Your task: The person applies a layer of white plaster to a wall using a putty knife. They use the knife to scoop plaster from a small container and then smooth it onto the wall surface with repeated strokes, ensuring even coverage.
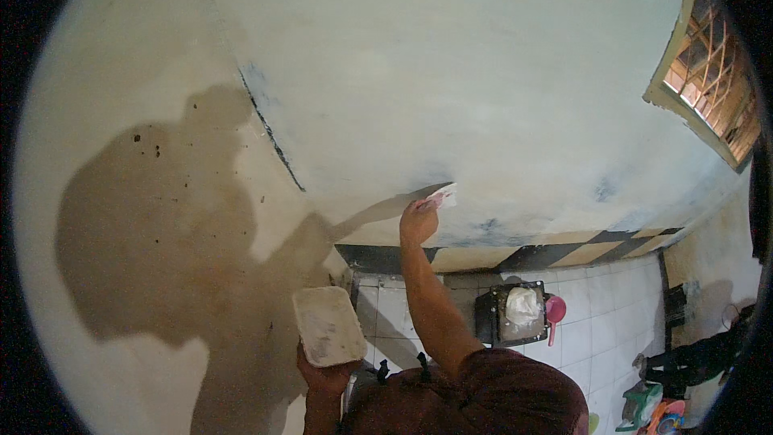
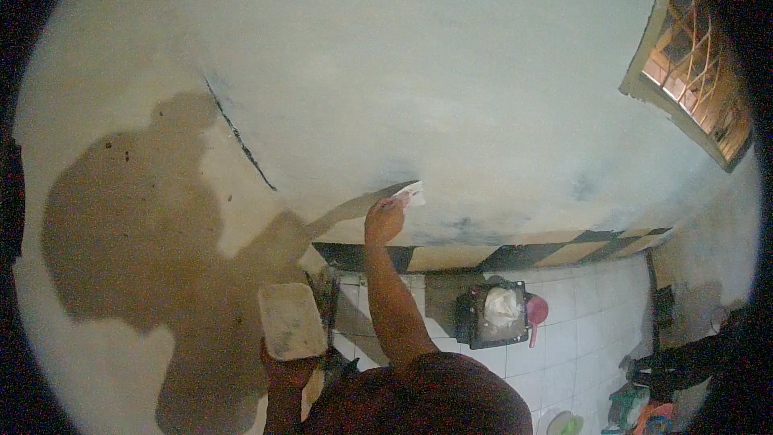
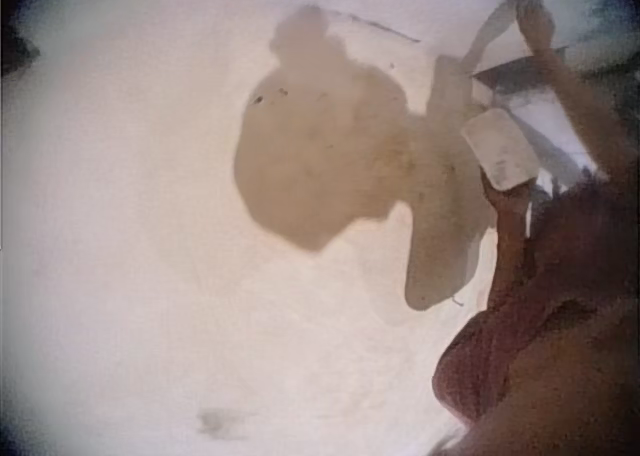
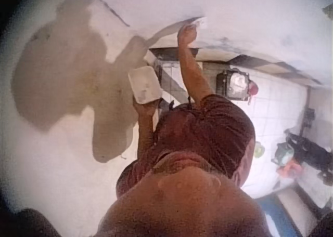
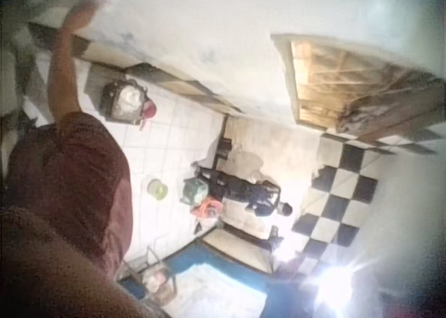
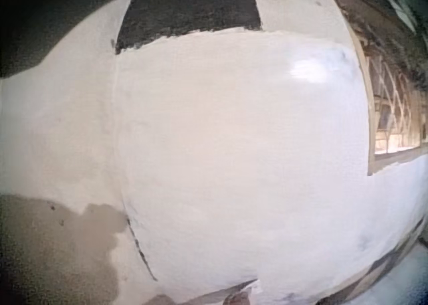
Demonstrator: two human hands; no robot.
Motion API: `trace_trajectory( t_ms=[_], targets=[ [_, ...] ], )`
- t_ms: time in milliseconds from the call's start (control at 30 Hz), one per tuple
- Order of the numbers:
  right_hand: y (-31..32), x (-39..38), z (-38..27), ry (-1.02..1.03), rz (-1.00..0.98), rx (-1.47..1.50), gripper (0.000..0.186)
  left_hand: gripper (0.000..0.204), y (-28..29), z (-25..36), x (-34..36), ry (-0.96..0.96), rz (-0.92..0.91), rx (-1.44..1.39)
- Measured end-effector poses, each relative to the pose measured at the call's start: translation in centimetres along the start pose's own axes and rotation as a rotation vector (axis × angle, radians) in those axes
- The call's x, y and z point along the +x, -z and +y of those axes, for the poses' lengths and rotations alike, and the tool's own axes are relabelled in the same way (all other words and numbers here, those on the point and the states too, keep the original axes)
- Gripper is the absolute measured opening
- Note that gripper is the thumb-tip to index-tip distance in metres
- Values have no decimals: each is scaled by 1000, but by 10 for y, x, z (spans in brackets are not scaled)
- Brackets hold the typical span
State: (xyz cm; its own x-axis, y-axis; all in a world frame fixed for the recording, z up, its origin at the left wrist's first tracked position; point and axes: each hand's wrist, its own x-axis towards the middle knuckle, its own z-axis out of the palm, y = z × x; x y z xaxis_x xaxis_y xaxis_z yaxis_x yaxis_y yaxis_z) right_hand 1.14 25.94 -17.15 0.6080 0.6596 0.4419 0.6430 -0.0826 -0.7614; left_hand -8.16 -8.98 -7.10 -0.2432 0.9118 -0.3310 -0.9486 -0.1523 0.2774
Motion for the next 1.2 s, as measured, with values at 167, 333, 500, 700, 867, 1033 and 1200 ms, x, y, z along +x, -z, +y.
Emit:
trace_trajectory(
  t_ms=[167,333,500,700,867,1033,1200],
  targets=[
    [-19,7,-10,-50,-85,186,13,63,28,14,-4,-149,108,260],
    [-27,-6,21,315,-281,192,24,64,-6,27,-11,-25,25,-61],
    [11,-97,99,501,-1056,-44,20,63,-8,27,8,97,74,-22],
    [55,-60,161,-393,-757,682,18,61,8,19,23,180,-71,5],
    [52,-1,91,-865,-485,1135,18,57,14,12,9,213,-14,-45],
    [36,30,70,-805,-427,1307,13,56,12,10,1,202,-25,-16],
    [34,38,10,-625,-406,1357,10,66,7,22,-15,111,2,-176]
  ],
)
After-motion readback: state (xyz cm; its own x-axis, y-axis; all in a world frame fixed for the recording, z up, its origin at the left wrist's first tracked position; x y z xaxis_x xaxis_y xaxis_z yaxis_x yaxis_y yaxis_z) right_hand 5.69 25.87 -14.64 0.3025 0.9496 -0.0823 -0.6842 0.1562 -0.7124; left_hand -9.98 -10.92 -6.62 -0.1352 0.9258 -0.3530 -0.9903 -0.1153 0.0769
